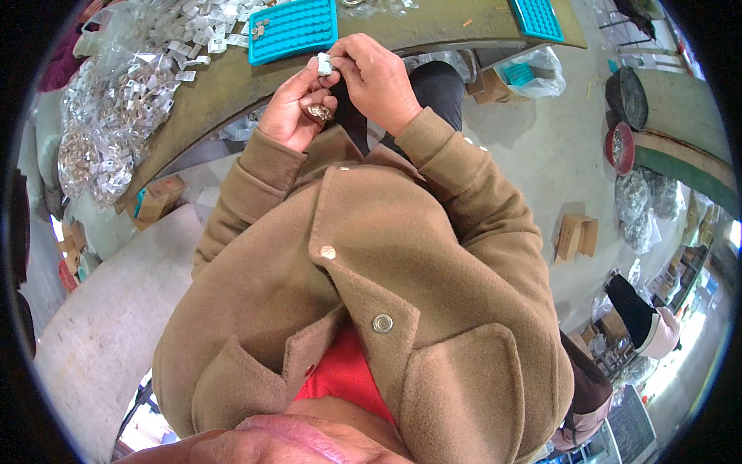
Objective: The person repeatedly picks small white rectangular components and metallic pieces from a table, inserts them into a blue plastic tray with many small holes, and occasionally uses a red light to illuminate the parts. The person continues this process, filling the tray with components.
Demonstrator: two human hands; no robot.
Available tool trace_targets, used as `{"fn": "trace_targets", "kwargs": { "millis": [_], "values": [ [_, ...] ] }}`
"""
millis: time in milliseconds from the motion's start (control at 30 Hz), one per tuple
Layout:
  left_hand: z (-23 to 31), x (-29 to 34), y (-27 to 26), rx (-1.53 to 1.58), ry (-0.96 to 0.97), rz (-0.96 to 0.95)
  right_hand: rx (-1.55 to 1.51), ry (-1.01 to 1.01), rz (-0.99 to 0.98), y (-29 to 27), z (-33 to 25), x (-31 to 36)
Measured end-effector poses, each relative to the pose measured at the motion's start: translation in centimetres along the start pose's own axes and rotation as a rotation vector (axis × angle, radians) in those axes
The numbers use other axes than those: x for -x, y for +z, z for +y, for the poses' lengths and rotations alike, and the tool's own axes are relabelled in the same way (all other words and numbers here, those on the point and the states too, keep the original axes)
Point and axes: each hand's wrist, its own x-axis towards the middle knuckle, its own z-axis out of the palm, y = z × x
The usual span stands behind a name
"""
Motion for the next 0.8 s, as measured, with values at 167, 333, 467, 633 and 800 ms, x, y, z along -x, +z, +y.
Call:
{"fn": "trace_targets", "kwargs": {
  "millis": [167, 333, 467, 633, 800],
  "values": [
    [0.0, 0.3, 0.9, -0.364, 0.093, 0.236, 0.097, -0.072, -0.033, -0.3, -0.6, -0.8],
    [1.5, 0.0, 0.8, -0.145, -0.032, 0.200, -0.134, 0.244, -0.125, -1.2, -0.8, -1.5],
    [1.7, -0.1, 0.4, -0.100, -0.073, 0.178, -0.143, 0.196, -0.157, -1.1, -0.2, -1.8],
    [1.3, -0.8, 0.0, -0.122, -0.104, 0.193, -0.051, 0.142, -0.243, -1.2, 0.9, -1.9],
    [1.2, -1.2, 0.6, -0.559, -0.036, 0.260, -0.312, 0.282, -0.431, -2.7, 2.4, -3.1]
  ]
}}
